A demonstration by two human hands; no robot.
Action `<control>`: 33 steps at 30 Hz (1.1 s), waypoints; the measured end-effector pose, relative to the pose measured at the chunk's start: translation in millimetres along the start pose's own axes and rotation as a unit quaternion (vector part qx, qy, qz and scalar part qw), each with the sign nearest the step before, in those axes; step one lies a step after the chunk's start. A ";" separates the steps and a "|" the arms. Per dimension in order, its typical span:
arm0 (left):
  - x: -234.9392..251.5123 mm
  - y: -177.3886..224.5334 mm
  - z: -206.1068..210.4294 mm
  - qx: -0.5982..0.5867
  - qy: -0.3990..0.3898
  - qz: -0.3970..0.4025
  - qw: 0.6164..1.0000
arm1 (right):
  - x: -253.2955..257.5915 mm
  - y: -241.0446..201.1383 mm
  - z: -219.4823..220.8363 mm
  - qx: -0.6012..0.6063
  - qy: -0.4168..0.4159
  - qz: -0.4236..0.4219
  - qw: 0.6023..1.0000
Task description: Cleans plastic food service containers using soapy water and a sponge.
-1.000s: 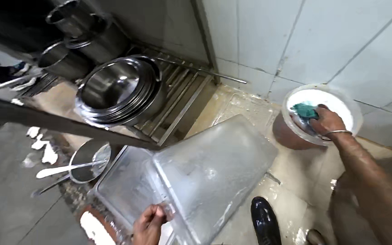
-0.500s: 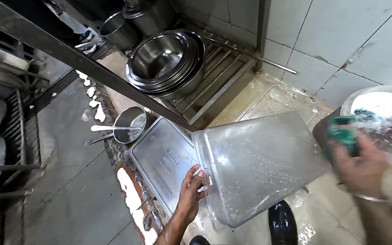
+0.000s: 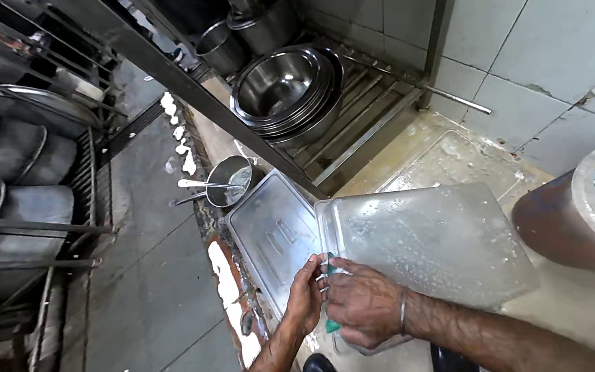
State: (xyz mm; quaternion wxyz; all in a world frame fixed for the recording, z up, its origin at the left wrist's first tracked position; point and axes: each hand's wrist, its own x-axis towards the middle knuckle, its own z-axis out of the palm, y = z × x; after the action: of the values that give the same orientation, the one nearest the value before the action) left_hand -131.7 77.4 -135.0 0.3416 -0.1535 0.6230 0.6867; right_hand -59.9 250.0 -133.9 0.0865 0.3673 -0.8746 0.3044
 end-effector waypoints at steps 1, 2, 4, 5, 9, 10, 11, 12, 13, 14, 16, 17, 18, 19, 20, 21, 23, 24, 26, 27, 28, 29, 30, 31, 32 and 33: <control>-0.1 1.1 1.9 -0.021 0.003 0.013 1.000 | 14.5 0.2 -6.3 -0.017 -0.044 0.022 0.999; -0.1 1.2 4.4 -0.044 0.013 0.028 0.999 | 28.8 1.5 -12.8 -0.022 -0.088 0.053 0.994; -0.4 2.9 12.1 -0.062 0.056 0.064 0.994 | 54.7 13.3 -25.9 -0.019 -0.131 0.117 0.984; 1.0 4.0 13.7 -0.039 0.080 0.086 0.992 | 66.1 23.0 -32.9 -0.027 -0.124 0.147 0.981; 8.7 10.7 8.1 0.090 0.134 0.136 0.977 | 96.2 69.9 -64.3 -0.055 -0.055 0.275 0.958; 8.4 12.8 7.9 0.105 0.144 0.145 0.973 | 97.5 81.9 -74.5 -0.034 -0.044 0.311 0.949; 6.7 15.3 7.7 0.120 0.158 0.147 0.969 | 94.0 94.7 -83.8 0.007 -0.030 0.338 0.940; 5.3 16.5 6.4 0.132 0.175 0.148 0.964 | 84.4 108.9 -88.7 0.070 -0.014 0.354 0.933; 4.8 16.9 3.7 0.140 0.191 0.147 0.960 | 67.7 123.6 -85.8 0.123 0.007 0.349 0.929; 5.5 17.3 -0.3 0.146 0.204 0.146 0.957 | 45.3 135.7 -77.3 0.152 0.031 0.346 0.925; 7.9 16.9 -10.2 0.148 0.219 0.141 0.954 | -13.8 150.5 -56.4 0.146 0.055 0.389 0.908; 9.1 16.4 -14.4 0.148 0.227 0.139 0.952 | -48.5 155.1 -45.4 0.134 0.073 0.433 0.888; 10.3 16.5 -18.6 0.148 0.234 0.137 0.951 | -83.4 159.3 -34.9 0.116 0.098 0.483 0.862; 11.4 16.1 -22.4 0.151 0.238 0.136 0.950 | -116.5 163.2 -26.5 0.095 0.116 0.535 0.832; 12.0 14.7 -25.0 0.154 0.240 0.139 0.948 | -147.0 167.3 -19.8 0.073 0.128 0.582 0.800; 12.6 13.2 -25.9 0.160 0.237 0.143 0.947 | -173.5 171.4 -14.8 0.054 0.137 0.624 0.767; 12.3 9.6 -24.2 0.175 0.222 0.150 0.947 | -215.8 173.3 -6.4 0.037 0.150 0.691 0.706; 12.4 9.0 -21.2 0.179 0.215 0.153 0.948 | -232.9 174.2 -3.4 0.039 0.166 0.712 0.681; 12.1 8.0 -14.8 0.191 0.205 0.162 0.946 | -259.4 174.3 1.9 0.067 0.228 0.737 0.633; 11.5 7.2 -13.5 0.196 0.203 0.163 0.945 | -268.3 171.5 5.3 0.094 0.273 0.741 0.606; 11.1 6.1 -13.6 0.199 0.204 0.164 0.944 | -273.7 166.2 9.4 0.129 0.321 0.738 0.579; 11.3 5.2 -14.5 0.204 0.208 0.167 0.942 | -276.3 157.9 13.1 0.166 0.361 0.732 0.553; 11.9 4.1 -16.7 0.210 0.214 0.169 0.939 | -278.3 145.9 16.6 0.203 0.386 0.730 0.526; 12.2 3.0 -19.7 0.218 0.219 0.170 0.936 | -283.0 129.4 24.6 0.236 0.395 0.735 0.498; 12.8 2.0 -23.0 0.225 0.221 0.173 0.933 | -290.9 109.0 38.3 0.259 0.391 0.744 0.476; 14.2 1.1 -25.5 0.228 0.223 0.178 0.931 | -301.7 87.2 55.0 0.277 0.376 0.752 0.465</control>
State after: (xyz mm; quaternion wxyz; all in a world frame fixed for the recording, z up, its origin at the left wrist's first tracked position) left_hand -148.1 56.9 -147.8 0.0917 -0.1077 0.8401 0.5237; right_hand 99.2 442.7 -331.9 0.0387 -0.5774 -0.5664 0.5868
